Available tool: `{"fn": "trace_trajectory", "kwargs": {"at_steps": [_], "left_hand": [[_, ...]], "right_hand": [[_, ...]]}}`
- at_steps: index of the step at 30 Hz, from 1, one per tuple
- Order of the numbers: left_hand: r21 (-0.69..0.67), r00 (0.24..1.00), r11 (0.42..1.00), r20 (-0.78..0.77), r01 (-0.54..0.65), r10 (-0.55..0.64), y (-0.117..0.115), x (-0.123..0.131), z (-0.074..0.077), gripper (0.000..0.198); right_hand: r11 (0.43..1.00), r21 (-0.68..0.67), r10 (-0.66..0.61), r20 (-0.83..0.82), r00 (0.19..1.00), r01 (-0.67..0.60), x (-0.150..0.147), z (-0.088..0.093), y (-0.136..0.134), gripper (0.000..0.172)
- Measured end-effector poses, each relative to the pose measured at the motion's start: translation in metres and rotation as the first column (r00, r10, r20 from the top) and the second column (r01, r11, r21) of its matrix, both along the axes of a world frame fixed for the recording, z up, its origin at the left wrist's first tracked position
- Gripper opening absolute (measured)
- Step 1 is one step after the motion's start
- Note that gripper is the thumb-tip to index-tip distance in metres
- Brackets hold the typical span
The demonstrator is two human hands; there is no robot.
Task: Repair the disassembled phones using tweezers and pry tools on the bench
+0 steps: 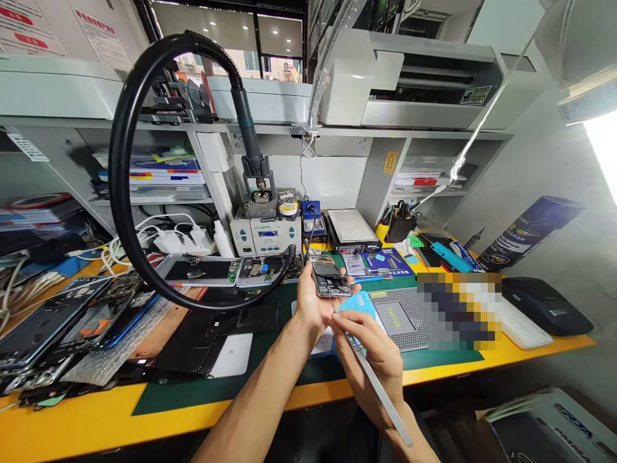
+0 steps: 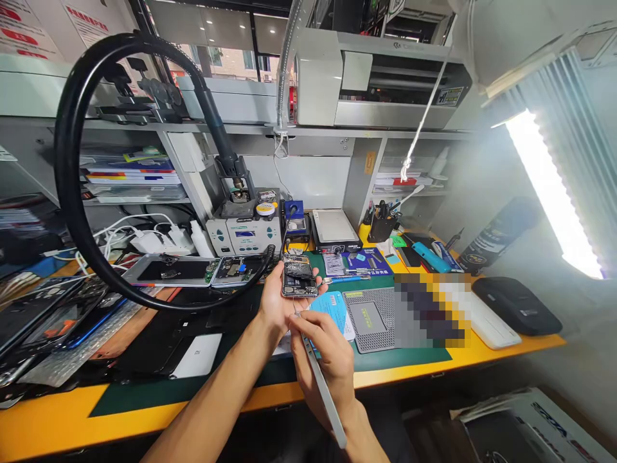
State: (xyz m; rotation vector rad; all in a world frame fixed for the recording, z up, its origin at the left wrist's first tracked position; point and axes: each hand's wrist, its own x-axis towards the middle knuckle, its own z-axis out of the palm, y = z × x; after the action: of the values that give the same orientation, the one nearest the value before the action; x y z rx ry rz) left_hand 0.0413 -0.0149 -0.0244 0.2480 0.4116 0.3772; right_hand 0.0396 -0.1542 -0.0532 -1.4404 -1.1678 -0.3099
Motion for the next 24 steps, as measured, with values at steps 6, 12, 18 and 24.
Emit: {"fn": "trace_trajectory", "kwargs": {"at_steps": [6, 12, 18, 24], "left_hand": [[-0.002, 1.000, 1.000, -0.008, 0.014, -0.014, 0.0009, 0.0004, 0.0007, 0.050], [0.000, 0.999, 1.000, -0.025, 0.021, -0.021, 0.0022, 0.0002, 0.0010, 0.053], [0.032, 0.999, 0.999, -0.041, 0.029, -0.028, 0.0015, 0.0008, 0.0027, 0.052], [0.060, 0.998, 0.998, -0.064, 0.025, -0.021, 0.0002, 0.0001, 0.0036, 0.051]], "right_hand": [[1.000, -0.011, 0.001, -0.023, 1.000, -0.001, 0.0020, -0.0001, 0.0024, 0.027], [1.000, -0.016, -0.001, -0.050, 0.999, 0.000, 0.0008, -0.0001, 0.0023, 0.026], [0.998, -0.010, 0.054, -0.124, 0.991, -0.056, 0.0023, 0.0041, 0.0012, 0.025], [0.998, -0.013, 0.054, -0.098, 0.994, -0.055, 0.0029, 0.0036, 0.0009, 0.027]]}}
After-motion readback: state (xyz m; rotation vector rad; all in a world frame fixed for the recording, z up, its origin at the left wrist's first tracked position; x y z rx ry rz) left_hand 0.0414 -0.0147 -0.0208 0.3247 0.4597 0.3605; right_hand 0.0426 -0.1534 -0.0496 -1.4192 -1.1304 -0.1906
